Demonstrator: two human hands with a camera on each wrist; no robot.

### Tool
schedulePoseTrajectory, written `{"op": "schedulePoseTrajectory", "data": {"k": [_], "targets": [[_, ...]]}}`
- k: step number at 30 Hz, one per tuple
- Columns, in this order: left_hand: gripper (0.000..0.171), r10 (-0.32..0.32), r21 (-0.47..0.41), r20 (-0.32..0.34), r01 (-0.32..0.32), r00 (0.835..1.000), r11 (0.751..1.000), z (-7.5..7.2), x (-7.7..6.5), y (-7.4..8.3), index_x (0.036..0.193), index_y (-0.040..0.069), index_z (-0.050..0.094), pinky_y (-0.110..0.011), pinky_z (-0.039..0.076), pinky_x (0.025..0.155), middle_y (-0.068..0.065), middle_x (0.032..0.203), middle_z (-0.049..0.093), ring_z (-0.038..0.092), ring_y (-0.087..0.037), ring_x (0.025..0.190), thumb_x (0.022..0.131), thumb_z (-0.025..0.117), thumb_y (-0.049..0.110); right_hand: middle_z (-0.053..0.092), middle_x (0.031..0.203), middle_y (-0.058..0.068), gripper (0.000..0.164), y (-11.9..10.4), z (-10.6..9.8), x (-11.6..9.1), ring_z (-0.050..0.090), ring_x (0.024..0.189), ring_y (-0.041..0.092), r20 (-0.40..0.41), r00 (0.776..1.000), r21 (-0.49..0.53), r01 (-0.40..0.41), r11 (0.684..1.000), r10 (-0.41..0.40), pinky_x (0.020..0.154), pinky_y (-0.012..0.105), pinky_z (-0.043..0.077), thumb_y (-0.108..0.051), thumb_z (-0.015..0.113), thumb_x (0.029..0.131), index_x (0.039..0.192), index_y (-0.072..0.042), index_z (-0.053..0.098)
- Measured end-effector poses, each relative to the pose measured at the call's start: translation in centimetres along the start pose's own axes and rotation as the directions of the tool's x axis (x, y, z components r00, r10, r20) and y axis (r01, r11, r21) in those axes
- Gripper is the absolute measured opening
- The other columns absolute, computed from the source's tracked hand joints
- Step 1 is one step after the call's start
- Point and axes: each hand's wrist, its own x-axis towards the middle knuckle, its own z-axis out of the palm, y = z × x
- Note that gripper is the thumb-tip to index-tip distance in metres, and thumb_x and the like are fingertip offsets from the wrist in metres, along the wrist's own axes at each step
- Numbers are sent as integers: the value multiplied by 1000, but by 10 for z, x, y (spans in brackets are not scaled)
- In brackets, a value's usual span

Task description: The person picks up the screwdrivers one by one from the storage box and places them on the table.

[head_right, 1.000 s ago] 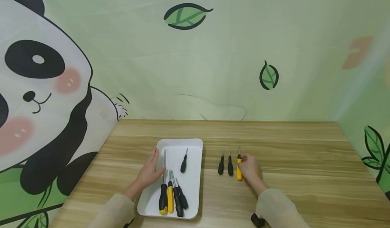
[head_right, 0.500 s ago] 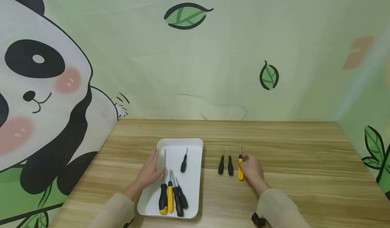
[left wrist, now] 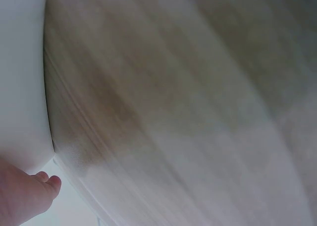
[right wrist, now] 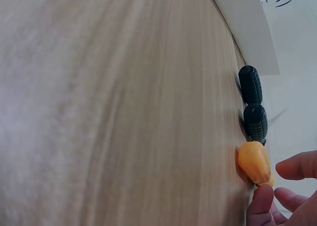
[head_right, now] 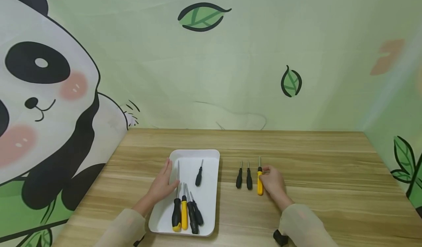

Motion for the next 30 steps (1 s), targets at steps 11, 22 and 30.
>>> {"op": "schedulePoseTrajectory", "data": {"k": [11,22,30], "targets": [[76,7,-5,-1,-7,1000,1000,0,0,-1,139,-4,18,-44,23,107,-19,147,11,19,-32,134,82,57,28,56,98,24,37,-6,-4,1,55,75,22,-10,1000,-67,13,998,-13,53,21,43,-5,53,79,113,8,51],[76,-21,-14,17,21,1000,1000,0,0,0,140,-2,16,-43,21,107,-16,148,8,17,-31,135,82,55,29,55,95,21,36,-19,0,-3,53,80,24,-31,997,-52,66,996,-67,59,22,43,-7,56,79,112,7,53],[76,-21,-17,17,21,1000,1000,0,-1,0,140,-2,16,-43,21,107,-16,148,8,17,-31,135,82,55,29,56,94,19,35,-30,5,-9,54,82,25,-35,991,-25,130,991,-130,64,23,43,-3,53,78,111,7,54]]}}
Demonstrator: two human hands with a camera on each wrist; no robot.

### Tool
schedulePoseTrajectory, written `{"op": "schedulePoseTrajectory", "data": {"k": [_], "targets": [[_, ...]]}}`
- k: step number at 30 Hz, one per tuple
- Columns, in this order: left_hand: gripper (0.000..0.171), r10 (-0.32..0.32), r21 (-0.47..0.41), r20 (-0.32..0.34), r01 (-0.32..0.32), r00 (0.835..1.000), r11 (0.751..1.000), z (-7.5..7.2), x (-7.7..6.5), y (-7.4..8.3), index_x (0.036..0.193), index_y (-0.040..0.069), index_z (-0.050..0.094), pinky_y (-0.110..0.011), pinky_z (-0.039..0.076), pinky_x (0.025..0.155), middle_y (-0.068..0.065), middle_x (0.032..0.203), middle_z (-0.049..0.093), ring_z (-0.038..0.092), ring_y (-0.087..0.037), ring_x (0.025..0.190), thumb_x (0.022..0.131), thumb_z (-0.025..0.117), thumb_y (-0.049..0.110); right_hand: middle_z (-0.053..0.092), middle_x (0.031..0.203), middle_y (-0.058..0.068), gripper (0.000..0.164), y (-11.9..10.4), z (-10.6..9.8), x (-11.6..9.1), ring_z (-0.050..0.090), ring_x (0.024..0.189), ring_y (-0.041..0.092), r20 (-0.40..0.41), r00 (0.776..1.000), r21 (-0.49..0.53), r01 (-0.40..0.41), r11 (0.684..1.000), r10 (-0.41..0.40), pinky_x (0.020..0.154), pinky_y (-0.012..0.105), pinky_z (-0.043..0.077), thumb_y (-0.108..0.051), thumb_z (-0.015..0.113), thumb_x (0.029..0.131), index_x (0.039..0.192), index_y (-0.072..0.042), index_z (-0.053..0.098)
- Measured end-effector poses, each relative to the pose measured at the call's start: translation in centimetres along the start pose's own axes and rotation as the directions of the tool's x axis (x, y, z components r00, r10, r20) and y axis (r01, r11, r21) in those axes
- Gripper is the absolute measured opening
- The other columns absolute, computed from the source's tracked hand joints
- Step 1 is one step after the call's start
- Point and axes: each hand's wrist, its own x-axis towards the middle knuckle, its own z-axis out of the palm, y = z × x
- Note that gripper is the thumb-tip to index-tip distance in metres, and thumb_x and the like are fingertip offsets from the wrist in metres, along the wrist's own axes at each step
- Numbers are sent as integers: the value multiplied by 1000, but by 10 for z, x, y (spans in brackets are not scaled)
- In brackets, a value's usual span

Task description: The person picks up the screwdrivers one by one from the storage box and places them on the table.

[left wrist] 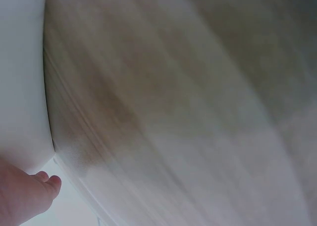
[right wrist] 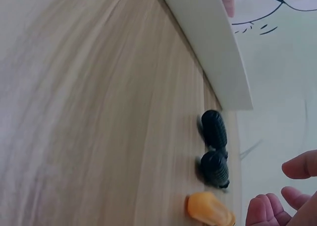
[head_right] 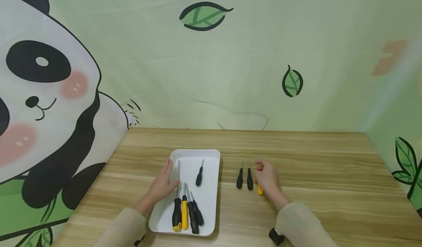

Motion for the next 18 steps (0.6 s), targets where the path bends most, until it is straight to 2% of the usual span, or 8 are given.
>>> {"op": "schedulePoseTrajectory", "data": {"k": [4,10,18], "targets": [[76,8,4,-5,-8,1000,1000,0,0,0,139,-3,16,-43,21,107,-16,148,9,17,-31,135,82,55,28,56,97,20,35,-8,1,-4,53,86,25,18,1000,17,19,1000,-20,67,25,44,-4,52,79,112,7,54],[76,4,-4,-4,-5,1000,1000,0,0,-1,140,-2,15,-43,21,107,-16,148,8,16,-30,135,82,55,28,56,97,20,35,-16,5,-7,54,84,24,41,997,39,65,997,-66,63,22,42,-4,56,78,112,6,54],[76,2,-5,-4,-2,1000,1000,0,0,-1,140,-3,15,-43,21,107,-16,148,8,17,-30,135,82,55,28,58,95,21,34,-18,12,-10,56,86,26,41,991,55,125,991,-127,67,23,44,0,55,76,109,7,55]]}}
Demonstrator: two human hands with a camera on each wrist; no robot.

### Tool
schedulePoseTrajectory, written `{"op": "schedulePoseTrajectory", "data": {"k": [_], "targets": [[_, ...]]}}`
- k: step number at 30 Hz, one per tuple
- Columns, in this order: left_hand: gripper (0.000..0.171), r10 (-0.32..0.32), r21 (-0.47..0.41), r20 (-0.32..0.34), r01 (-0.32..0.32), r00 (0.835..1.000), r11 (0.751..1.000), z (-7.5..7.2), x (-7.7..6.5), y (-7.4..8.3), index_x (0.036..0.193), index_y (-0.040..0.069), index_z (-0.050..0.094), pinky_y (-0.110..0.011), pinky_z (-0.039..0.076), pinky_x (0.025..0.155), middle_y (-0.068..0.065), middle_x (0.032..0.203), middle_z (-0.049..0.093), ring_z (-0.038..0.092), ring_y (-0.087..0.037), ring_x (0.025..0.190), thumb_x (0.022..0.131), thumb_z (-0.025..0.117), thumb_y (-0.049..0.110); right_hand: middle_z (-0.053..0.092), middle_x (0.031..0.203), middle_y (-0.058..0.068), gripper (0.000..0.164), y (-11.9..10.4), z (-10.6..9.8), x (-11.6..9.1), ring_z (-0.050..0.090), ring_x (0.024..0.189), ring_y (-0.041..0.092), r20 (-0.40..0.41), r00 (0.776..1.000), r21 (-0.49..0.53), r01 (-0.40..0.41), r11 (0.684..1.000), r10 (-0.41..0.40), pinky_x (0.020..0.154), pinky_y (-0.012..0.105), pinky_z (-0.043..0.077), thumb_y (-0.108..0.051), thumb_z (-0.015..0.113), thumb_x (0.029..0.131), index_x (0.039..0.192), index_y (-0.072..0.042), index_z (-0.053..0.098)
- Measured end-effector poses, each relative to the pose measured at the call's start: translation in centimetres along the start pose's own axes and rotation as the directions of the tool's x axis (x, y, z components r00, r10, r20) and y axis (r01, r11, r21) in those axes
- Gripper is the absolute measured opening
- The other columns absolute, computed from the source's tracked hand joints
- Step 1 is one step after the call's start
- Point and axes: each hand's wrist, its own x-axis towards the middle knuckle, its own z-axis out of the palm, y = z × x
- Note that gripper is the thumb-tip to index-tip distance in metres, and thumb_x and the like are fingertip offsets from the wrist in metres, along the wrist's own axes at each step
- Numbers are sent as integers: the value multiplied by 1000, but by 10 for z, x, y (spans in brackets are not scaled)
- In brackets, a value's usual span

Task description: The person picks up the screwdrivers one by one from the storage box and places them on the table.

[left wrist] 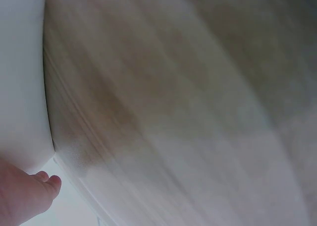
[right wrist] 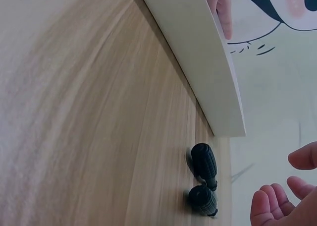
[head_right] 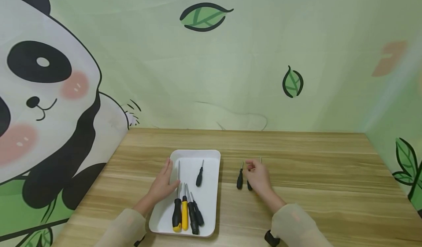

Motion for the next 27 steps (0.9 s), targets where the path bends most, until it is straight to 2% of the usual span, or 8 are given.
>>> {"op": "schedulePoseTrajectory", "data": {"k": [7,14,22,27], "targets": [[76,-3,9,2,3,1000,1000,0,1,0,140,-2,15,-43,22,107,-16,148,9,17,-30,135,82,55,28,58,96,19,33,-5,5,-3,54,83,22,32,999,-18,16,1000,-16,67,23,42,-3,56,78,110,5,56],[76,4,14,0,-4,1000,1000,-1,0,0,139,-4,16,-44,22,107,-18,148,10,19,-32,134,82,56,27,58,98,19,34,-10,12,-4,54,85,22,60,998,-6,33,999,-33,73,27,45,-5,58,77,110,4,56],[76,0,3,1,0,1000,1000,0,0,1,140,-3,15,-43,22,107,-16,148,8,17,-30,135,82,55,28,60,93,20,29,-16,21,-5,52,77,16,64,992,24,104,994,-105,67,21,43,1,56,75,103,7,59],[77,-5,11,8,5,1000,1000,-1,0,1,140,-2,15,-44,22,107,-16,148,8,18,-31,134,82,55,28,60,94,20,28,-17,27,-5,53,76,15,66,991,28,115,993,-117,66,21,44,1,58,74,102,6,59]]}}
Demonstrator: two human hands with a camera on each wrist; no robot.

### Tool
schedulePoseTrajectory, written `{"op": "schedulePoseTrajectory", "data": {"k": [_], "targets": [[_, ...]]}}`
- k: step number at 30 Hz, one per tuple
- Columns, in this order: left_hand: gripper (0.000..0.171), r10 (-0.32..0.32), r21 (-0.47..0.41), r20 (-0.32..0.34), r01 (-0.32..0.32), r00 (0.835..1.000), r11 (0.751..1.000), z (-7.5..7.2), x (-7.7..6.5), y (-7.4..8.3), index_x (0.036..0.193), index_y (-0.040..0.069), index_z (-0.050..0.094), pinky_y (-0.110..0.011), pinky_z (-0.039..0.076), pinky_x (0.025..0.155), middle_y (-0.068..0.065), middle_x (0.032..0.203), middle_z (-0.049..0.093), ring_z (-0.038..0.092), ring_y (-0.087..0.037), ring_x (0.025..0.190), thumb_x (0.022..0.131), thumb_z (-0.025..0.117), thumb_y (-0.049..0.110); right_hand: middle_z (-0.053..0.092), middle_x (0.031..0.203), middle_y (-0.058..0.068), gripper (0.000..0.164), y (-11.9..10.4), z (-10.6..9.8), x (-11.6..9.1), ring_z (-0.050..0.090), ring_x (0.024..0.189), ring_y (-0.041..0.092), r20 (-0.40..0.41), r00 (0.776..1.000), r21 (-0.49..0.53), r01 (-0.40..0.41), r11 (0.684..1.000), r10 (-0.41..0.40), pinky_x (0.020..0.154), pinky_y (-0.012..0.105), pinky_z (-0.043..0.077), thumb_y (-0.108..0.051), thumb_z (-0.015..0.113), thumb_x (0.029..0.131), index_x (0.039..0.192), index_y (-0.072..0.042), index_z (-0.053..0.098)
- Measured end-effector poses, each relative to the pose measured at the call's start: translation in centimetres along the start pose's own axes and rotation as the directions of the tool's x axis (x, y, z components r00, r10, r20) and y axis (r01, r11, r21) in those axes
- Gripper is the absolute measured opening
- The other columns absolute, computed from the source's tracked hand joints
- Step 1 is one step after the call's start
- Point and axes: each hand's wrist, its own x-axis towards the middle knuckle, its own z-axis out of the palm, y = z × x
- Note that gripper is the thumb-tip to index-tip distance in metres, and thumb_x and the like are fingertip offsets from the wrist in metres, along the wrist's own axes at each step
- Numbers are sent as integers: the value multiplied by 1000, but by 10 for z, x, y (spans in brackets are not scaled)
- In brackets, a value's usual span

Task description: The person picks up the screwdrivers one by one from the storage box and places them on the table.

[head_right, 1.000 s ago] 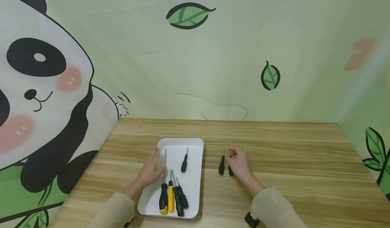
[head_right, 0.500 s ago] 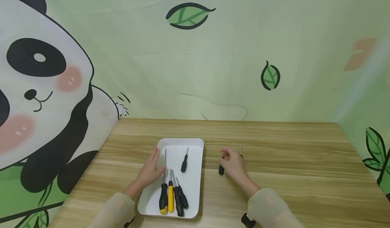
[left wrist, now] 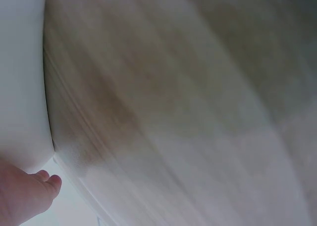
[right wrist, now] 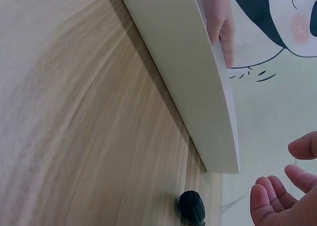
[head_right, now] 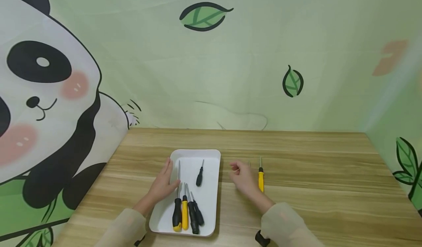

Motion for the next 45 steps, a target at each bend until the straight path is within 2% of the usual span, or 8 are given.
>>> {"op": "schedulePoseTrajectory", "data": {"k": [6,13,29,34,39,45], "targets": [[77,-3,4,4,3,1000,1000,-1,1,1,140,-1,15,-43,22,107,-15,149,8,17,-30,135,82,55,28,61,95,17,29,0,6,1,56,77,17,0,1000,-31,-17,999,17,66,22,46,-4,59,75,103,3,60],[77,18,19,-11,-18,1000,1000,-2,1,1,139,-3,17,-44,23,106,-18,148,11,19,-32,134,81,57,28,58,96,22,28,-2,13,1,54,78,20,35,999,40,11,999,-12,70,25,45,1,57,76,103,8,58],[77,42,22,-27,-41,999,999,-1,0,-1,138,-5,21,-45,27,104,-19,147,14,24,-33,131,79,59,27,59,94,18,26,-6,27,1,52,78,18,42,999,54,8,999,-10,71,25,45,1,57,76,101,6,59],[76,30,10,-14,-30,999,999,-3,-1,0,138,-3,20,-48,26,104,-17,147,13,23,-33,132,80,59,28,58,93,17,26,-6,29,1,53,77,17,33,999,49,1,999,-3,70,25,45,0,59,75,100,4,60],[76,50,22,-17,-50,999,999,-6,-2,1,138,-4,21,-55,25,101,-18,147,14,25,-34,131,80,58,28,58,92,15,26,-7,31,1,53,76,16,40,999,40,4,999,-5,69,25,45,0,59,74,100,4,60],[75,69,34,-21,-68,997,997,-7,-2,-1,138,-4,22,-55,25,101,-19,146,16,27,-34,130,80,58,28,56,90,16,24,-11,33,0,50,73,16,62,998,79,6,997,-11,65,21,44,3,59,75,99,5,59]]}}
